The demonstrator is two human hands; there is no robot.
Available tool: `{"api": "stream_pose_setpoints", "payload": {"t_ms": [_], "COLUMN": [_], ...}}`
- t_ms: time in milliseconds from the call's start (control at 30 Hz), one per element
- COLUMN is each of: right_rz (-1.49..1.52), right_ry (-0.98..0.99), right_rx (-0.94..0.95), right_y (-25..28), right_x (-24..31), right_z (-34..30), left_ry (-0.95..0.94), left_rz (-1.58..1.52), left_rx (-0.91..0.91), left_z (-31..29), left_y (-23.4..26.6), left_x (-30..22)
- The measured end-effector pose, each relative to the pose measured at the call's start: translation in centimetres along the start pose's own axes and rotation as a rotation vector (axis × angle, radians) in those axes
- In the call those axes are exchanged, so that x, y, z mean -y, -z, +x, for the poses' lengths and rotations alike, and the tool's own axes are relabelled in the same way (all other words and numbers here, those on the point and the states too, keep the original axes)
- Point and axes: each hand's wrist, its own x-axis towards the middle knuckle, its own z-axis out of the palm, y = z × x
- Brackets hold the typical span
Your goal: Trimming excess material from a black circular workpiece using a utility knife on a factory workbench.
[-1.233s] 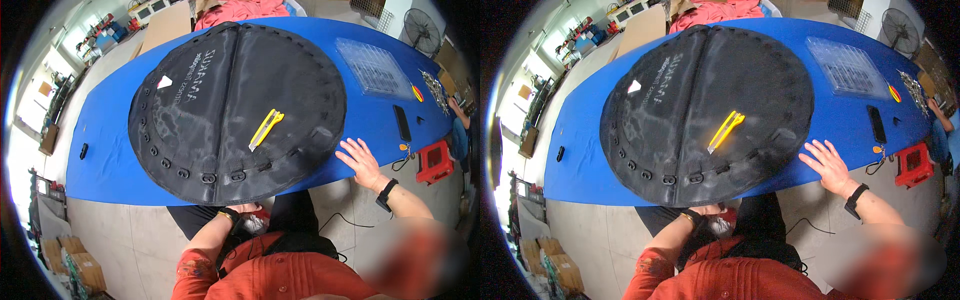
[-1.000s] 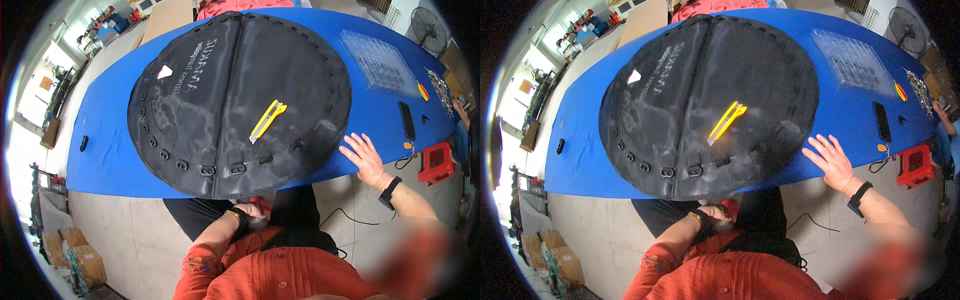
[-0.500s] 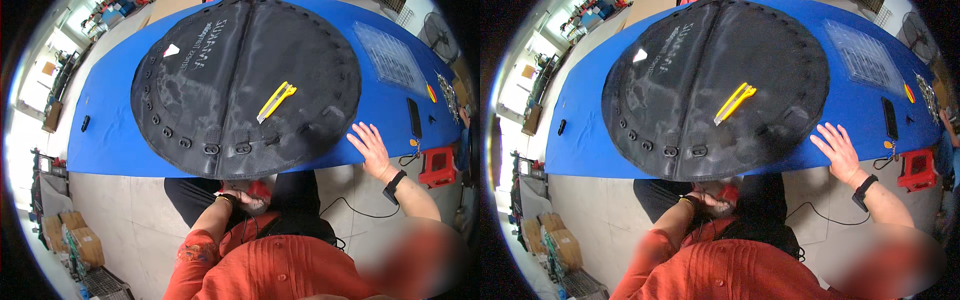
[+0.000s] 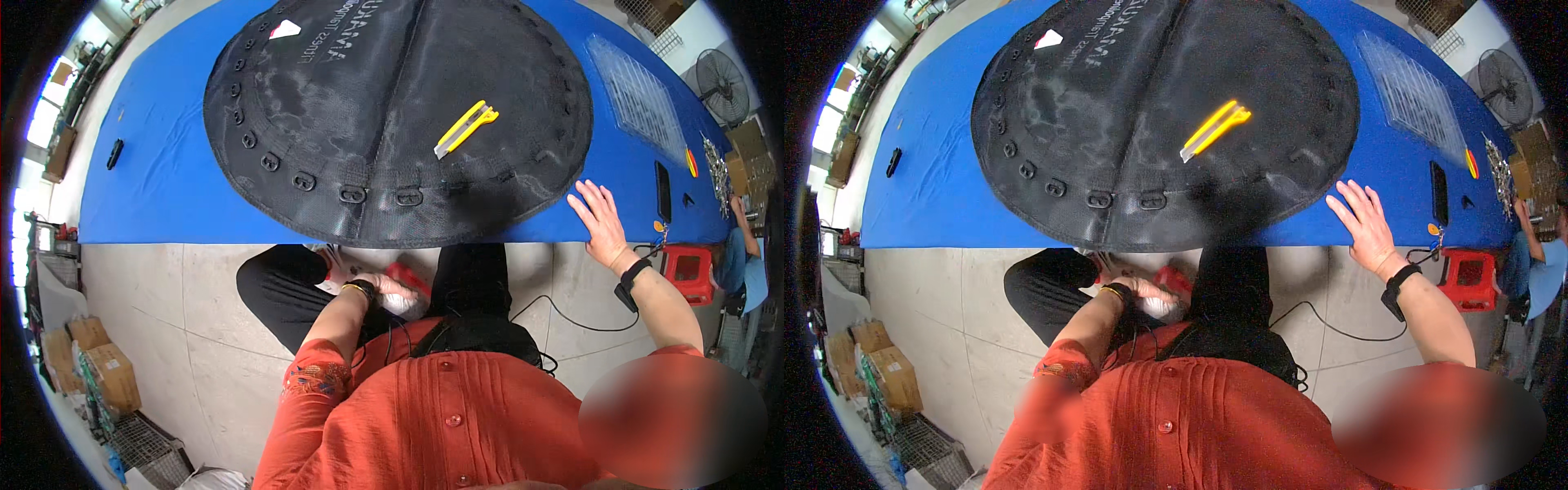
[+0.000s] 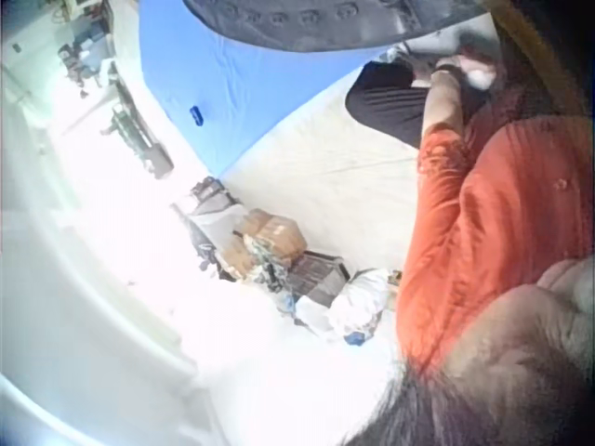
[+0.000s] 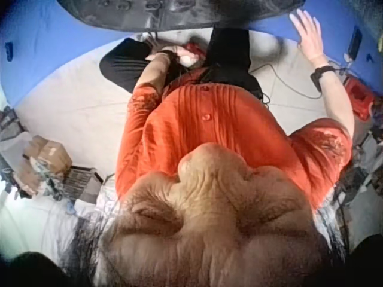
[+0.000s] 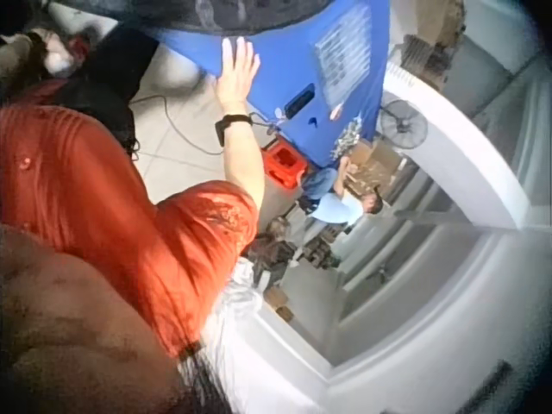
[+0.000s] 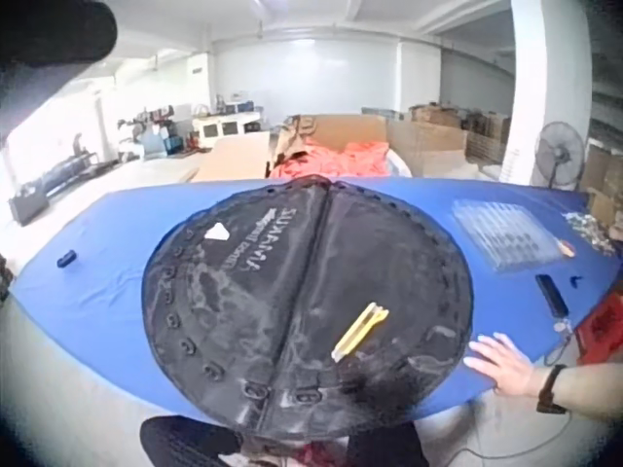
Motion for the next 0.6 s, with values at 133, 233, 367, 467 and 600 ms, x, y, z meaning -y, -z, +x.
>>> {"api": "stream_pose_setpoints", "payload": {"t_ms": [133, 233, 367, 467, 600], "right_rz": [0.031, 0.046, 0.079, 0.098, 0.145], "right_ry": [0.001, 0.005, -0.002, 0.019, 0.029], "right_rx": [0.014, 0.026, 0.034, 0.032, 0.025], "right_y": [-0.1, -0.3, -0.4, -0.6, -1.4], "right_x": [0.4, 0.3, -0.2, -1.1, -1.9], "right_z": [0.4, 0.4, 0.5, -0.1, -1.7], "left_ry": [-0.023, -0.015, 0.037, 0.07, 0.064], "left_rz": [0.02, 0.029, 0.045, 0.047, 0.077], "left_rx": [-0.072, -0.102, -0.073, -0.039, -0.018], "left_z": [-0.6, -0.2, 1.2, 2.3, 3.4], "left_y": [1.0, 2.2, 2.6, 3.3, 6.0], "left_x": [0.3, 0.9, 3.1, 4.4, 3.5]}}
